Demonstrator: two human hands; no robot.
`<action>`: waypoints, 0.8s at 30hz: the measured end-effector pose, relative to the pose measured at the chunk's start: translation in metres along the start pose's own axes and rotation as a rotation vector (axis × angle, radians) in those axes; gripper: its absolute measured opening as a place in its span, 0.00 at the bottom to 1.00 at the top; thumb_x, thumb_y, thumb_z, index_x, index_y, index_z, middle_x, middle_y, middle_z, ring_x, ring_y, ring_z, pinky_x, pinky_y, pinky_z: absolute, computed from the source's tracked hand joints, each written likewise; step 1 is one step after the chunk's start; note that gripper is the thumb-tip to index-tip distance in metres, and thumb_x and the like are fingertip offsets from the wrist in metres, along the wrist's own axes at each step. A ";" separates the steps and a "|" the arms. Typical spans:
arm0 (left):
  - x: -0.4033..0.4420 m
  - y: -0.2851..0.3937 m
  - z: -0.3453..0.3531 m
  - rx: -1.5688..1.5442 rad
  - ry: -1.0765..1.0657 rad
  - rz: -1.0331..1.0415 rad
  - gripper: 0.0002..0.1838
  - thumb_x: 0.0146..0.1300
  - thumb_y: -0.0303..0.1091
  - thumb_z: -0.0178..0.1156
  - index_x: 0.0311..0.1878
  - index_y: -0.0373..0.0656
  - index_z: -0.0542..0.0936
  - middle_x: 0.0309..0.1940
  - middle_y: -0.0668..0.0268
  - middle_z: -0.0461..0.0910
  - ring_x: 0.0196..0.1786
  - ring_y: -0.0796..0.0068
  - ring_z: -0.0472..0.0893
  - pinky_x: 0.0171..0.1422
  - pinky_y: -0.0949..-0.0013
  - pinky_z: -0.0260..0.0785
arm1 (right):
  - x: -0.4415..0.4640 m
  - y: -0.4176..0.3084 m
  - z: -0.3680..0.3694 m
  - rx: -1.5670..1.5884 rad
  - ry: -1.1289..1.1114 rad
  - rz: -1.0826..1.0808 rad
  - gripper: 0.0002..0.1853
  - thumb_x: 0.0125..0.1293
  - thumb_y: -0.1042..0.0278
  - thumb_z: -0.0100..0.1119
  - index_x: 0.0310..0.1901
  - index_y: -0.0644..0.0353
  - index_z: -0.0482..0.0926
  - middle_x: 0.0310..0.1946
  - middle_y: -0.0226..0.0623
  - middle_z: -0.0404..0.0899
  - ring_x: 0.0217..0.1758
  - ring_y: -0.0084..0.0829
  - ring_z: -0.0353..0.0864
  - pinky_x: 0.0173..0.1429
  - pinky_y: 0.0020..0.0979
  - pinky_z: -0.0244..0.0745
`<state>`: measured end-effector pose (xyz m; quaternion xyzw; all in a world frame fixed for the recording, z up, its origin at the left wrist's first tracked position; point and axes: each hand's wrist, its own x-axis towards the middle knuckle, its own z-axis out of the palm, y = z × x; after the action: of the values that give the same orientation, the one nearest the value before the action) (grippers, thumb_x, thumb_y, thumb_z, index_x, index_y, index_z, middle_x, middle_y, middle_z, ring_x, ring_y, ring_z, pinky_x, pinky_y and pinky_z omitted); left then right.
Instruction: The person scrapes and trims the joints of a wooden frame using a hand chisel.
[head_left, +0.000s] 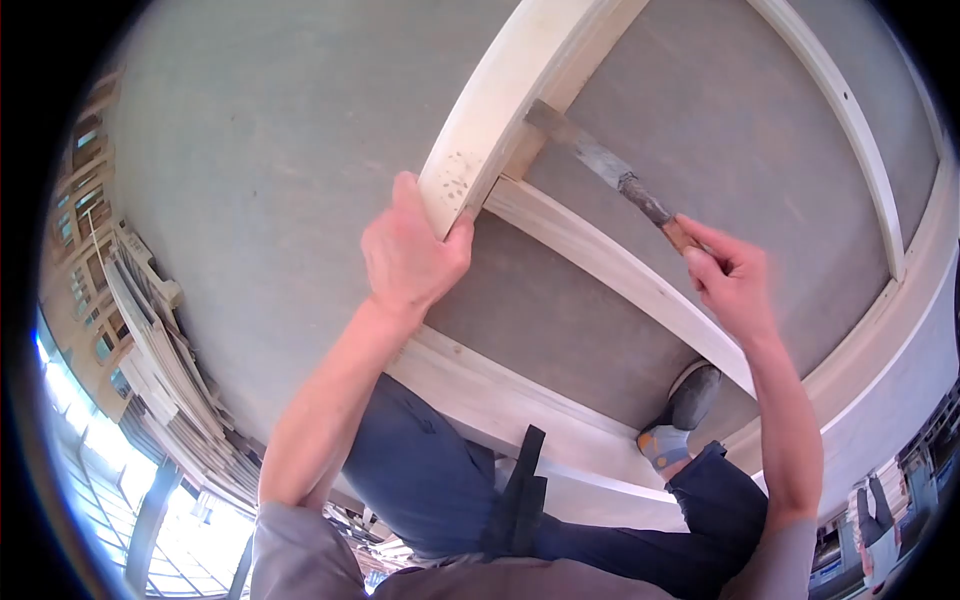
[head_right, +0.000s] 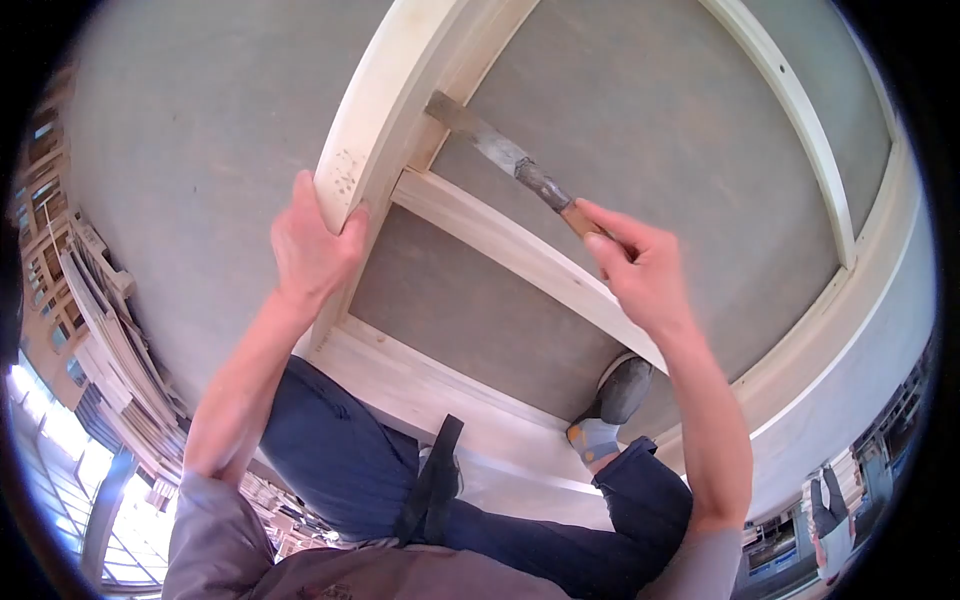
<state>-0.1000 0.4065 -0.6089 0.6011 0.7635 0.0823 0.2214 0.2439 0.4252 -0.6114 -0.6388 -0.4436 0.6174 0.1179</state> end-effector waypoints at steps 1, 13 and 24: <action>0.001 -0.001 0.000 0.023 0.016 0.015 0.20 0.57 0.38 0.70 0.40 0.38 0.69 0.25 0.46 0.79 0.30 0.39 0.82 0.34 0.49 0.74 | 0.004 0.013 0.007 -0.008 0.025 -0.076 0.20 0.70 0.77 0.59 0.62 0.54 0.84 0.24 0.21 0.74 0.25 0.13 0.64 0.30 0.23 0.65; 0.000 -0.013 0.004 0.033 0.036 0.067 0.21 0.56 0.41 0.71 0.39 0.39 0.69 0.25 0.48 0.80 0.31 0.41 0.82 0.35 0.48 0.74 | -0.004 0.022 0.002 -0.189 0.159 -0.466 0.19 0.68 0.76 0.64 0.60 0.55 0.85 0.33 0.33 0.87 0.26 0.21 0.76 0.35 0.28 0.74; 0.003 -0.008 0.001 -0.005 0.023 0.068 0.21 0.58 0.41 0.71 0.40 0.40 0.69 0.28 0.48 0.81 0.33 0.41 0.83 0.35 0.50 0.74 | -0.013 -0.072 -0.016 -0.050 -0.058 0.028 0.18 0.75 0.71 0.57 0.64 0.57 0.82 0.25 0.23 0.71 0.27 0.17 0.67 0.34 0.25 0.67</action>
<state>-0.1074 0.4074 -0.6138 0.6250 0.7450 0.0984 0.2113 0.2302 0.4644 -0.5492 -0.6294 -0.4532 0.6261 0.0805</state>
